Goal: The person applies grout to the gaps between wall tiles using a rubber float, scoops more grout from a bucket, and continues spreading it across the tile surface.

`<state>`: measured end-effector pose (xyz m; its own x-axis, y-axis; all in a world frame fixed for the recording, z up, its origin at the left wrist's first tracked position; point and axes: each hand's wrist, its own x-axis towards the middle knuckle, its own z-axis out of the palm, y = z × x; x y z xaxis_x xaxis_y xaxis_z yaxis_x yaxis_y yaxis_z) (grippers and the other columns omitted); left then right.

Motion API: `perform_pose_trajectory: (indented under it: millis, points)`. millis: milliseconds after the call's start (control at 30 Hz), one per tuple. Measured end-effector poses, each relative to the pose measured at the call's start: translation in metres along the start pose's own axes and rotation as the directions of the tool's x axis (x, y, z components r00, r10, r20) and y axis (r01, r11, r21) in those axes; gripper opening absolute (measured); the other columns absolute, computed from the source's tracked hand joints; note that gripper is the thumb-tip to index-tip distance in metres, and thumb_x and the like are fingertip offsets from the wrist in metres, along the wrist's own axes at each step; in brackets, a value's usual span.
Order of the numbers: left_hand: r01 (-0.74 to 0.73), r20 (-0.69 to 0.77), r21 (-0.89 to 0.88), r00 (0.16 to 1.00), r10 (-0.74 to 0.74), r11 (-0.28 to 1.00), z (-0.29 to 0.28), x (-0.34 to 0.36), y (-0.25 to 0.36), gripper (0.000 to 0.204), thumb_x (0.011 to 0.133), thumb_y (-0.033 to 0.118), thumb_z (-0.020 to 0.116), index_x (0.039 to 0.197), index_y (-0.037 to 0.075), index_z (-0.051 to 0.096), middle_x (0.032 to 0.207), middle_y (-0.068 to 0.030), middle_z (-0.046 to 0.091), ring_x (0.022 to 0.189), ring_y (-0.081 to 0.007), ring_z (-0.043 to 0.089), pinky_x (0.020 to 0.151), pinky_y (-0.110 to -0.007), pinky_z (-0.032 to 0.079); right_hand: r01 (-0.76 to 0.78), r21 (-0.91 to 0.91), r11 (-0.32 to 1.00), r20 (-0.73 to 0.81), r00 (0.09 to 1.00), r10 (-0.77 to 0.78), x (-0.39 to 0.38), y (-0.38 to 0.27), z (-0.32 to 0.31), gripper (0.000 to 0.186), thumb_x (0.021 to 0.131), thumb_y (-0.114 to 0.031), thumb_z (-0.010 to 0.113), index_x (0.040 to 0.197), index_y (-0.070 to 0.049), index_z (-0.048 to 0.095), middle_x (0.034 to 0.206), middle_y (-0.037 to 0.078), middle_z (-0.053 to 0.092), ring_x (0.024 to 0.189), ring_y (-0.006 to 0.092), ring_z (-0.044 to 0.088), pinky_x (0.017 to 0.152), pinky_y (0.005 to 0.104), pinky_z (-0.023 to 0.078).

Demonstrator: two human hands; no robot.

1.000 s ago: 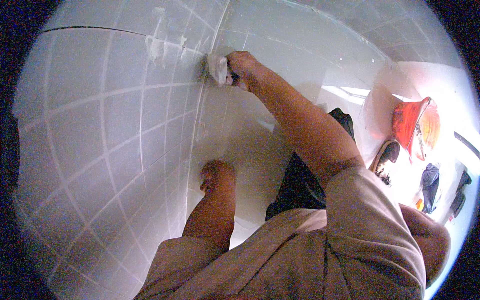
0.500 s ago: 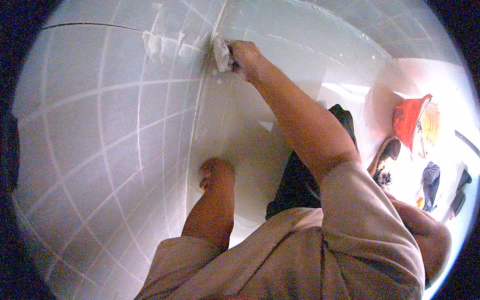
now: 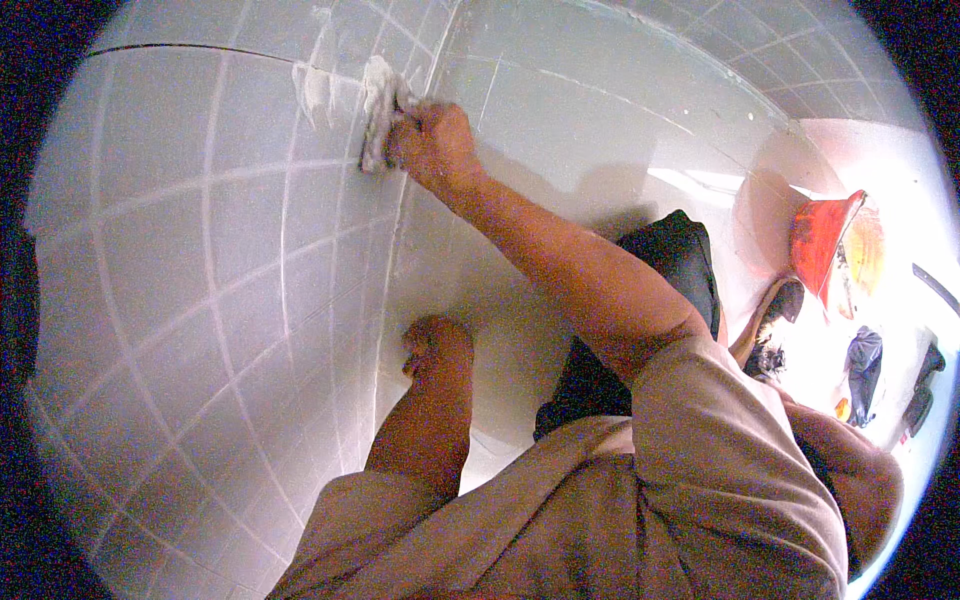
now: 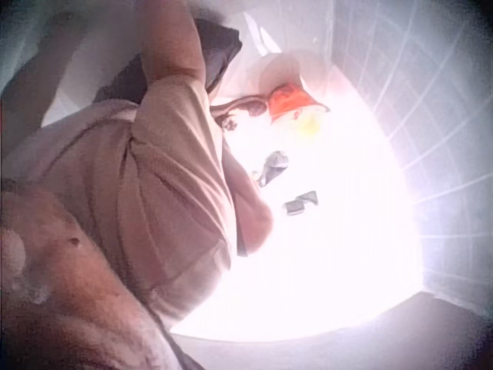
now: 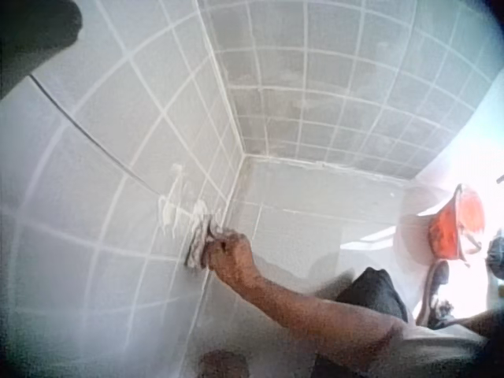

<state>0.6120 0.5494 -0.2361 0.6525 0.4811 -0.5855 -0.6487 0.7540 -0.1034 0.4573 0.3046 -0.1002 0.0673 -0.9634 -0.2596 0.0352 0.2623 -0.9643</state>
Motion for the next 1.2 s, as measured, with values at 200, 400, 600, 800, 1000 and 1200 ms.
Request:
perform_pose_trajectory:
  millis: [200,400,600,800,1000,1200]
  points:
    - [0.167,0.041,-0.528,0.984,-0.172,0.833,-0.003,0.049,0.001,0.056,0.104,0.049,0.029,0.155,0.030,0.040,0.163,-0.0002,0.036,0.150,-0.0194,0.033,0.120,-0.047,0.017,-0.030,-0.131,0.991,0.113,0.993,0.044,-0.005,-0.006,-0.015,0.026,0.098,-0.019,0.061,0.104,0.004,0.071,0.085,0.007,0.069,0.076,0.0160,0.065,0.059,0.0341,0.053]
    - [0.142,0.036,-0.749,0.984,-0.175,0.647,-0.007,0.011,0.003,0.055,0.104,0.048,0.031,0.154,0.031,0.041,0.160,-0.0011,0.041,0.149,-0.0174,0.034,0.121,-0.047,0.018,-0.154,0.032,0.988,0.188,0.971,0.145,-0.018,-0.048,-0.024,0.028,0.099,-0.021,0.054,0.099,0.000,0.071,0.080,0.006,0.066,0.075,0.0169,0.064,0.068,0.0312,0.051]
    - [0.164,0.059,0.088,0.984,-0.169,0.983,-0.005,0.038,0.011,0.058,0.103,0.052,0.032,0.155,0.028,0.040,0.158,-0.0018,0.044,0.148,-0.0188,0.038,0.121,-0.049,0.022,0.050,0.039,0.998,0.025,0.998,-0.051,-0.031,-0.128,-0.023,0.026,0.099,-0.016,0.053,0.102,0.001,0.073,0.085,0.005,0.069,0.075,0.0121,0.062,0.071,0.0278,0.051]
    - [0.313,0.189,-0.944,0.772,-0.607,0.103,-0.022,0.007,0.037,0.061,0.103,0.052,0.029,0.157,0.024,0.035,0.160,-0.0024,0.041,0.148,-0.0190,0.038,0.122,-0.049,0.019,0.044,0.013,0.999,0.150,0.988,-0.046,-0.056,-0.113,-0.025,0.026,0.100,-0.015,0.056,0.108,0.002,0.074,0.083,0.000,0.068,0.068,0.0068,0.056,0.062,0.0261,0.048]
    - [0.760,0.685,-0.646,0.617,-0.387,0.071,-0.034,0.116,0.027,0.060,0.104,0.047,0.027,0.159,0.020,0.031,0.163,-0.0083,0.034,0.152,-0.0257,0.028,0.123,-0.054,0.015,0.453,0.084,0.888,0.106,0.882,-0.460,-0.065,-0.142,0.024,0.026,0.099,-0.017,0.059,0.080,0.000,0.066,0.072,0.002,0.062,0.061,0.0122,0.058,0.057,0.0303,0.050]
    - [-0.075,0.074,-0.917,0.934,-0.351,-0.393,-0.025,-0.019,0.020,0.063,0.105,0.044,0.025,0.160,0.013,0.023,0.164,-0.0173,0.028,0.152,-0.0383,0.022,0.123,-0.059,0.013,0.179,0.194,0.964,-0.053,0.984,-0.172,-0.036,-0.146,-0.042,0.022,0.098,-0.013,0.057,0.091,0.003,0.069,0.071,0.005,0.066,0.060,0.0121,0.059,0.055,0.0294,0.049]
